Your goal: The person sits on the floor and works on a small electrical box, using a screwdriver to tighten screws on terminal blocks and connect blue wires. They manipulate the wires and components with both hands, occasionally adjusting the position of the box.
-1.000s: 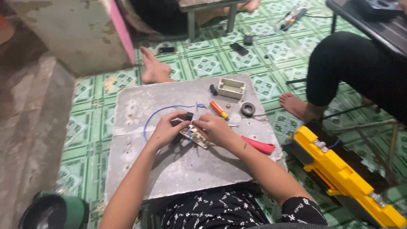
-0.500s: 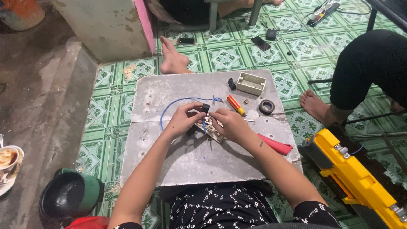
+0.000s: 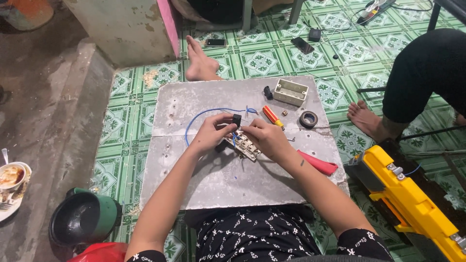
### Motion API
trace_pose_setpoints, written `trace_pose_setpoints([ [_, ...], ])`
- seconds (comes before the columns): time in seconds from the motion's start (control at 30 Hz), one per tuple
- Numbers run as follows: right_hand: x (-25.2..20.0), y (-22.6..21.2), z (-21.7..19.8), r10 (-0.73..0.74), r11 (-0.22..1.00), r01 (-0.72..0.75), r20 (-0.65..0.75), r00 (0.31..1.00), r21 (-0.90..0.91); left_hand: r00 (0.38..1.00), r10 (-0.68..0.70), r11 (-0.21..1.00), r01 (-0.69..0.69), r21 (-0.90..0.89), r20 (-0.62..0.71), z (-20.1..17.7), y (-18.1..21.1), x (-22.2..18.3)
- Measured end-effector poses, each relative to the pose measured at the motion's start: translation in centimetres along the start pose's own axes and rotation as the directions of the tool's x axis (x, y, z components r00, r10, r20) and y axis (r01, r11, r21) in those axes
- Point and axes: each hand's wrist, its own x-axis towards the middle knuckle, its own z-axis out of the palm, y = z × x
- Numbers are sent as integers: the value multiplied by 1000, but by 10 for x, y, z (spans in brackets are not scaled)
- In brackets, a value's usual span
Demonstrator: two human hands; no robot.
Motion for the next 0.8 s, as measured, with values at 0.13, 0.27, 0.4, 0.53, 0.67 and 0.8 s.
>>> trace_pose_setpoints([
  [0.13, 3, -3, -4, -1, 1000, 1, 14, 1000, 6, 1000, 1, 1000, -1, 2, 3, 0, -2, 0],
  [0.27, 6, -5, -7, -5, 999, 4, 39, 999, 39, 1000, 10, 1000, -10, -2, 2, 1, -3, 1],
  [0.4, 1, 12, 10, -67, 998, 66, 38, 997, 8, 1000, 14, 1000, -14, -8, 3, 0, -6, 2],
  [0.53, 1, 6, 5, -79, 997, 79, 27, 997, 4, 1000, 22, 999, -22, -27, -1, -1, -7, 1],
  [0.67, -1, 7, 6, -64, 998, 64, -1, 998, -5, 999, 33, 999, -34, -15, -5, -1, -6, 1],
  [0.8, 0, 2, 1, -9, 999, 8, 25, 1000, 32, 999, 34, 999, -34, -18, -8, -1, -8, 2],
])
